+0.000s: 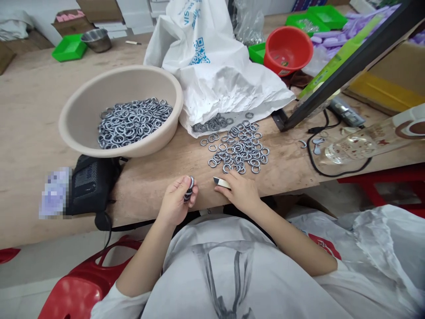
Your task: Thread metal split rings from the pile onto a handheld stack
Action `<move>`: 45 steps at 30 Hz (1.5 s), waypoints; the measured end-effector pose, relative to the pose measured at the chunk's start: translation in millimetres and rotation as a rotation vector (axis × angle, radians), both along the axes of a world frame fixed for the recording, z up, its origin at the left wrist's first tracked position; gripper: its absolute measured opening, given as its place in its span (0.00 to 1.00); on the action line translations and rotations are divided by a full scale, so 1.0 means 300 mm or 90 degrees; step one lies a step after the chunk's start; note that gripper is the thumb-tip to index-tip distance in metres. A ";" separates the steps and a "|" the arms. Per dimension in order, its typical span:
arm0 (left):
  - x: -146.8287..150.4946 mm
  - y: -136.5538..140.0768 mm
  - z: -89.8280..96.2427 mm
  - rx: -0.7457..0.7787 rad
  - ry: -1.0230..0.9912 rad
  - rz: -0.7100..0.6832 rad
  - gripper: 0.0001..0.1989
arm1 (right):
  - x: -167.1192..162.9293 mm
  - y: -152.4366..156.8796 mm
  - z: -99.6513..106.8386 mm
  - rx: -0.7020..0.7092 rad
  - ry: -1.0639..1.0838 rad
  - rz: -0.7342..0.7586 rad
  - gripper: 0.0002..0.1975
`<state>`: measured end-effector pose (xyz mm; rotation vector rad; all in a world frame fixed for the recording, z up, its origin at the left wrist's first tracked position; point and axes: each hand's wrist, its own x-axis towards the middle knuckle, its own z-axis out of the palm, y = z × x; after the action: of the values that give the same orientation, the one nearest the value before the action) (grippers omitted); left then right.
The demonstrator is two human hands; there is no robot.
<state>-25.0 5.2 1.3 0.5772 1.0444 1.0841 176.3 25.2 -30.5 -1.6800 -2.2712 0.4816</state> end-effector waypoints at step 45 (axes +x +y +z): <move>0.089 0.032 0.018 0.093 0.098 -0.076 0.21 | -0.083 0.081 0.081 -0.079 0.657 0.130 0.21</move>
<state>1.8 14.8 6.7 0.8418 1.0544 1.0281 151.4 49.7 -6.2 -0.8651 -1.6199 1.2069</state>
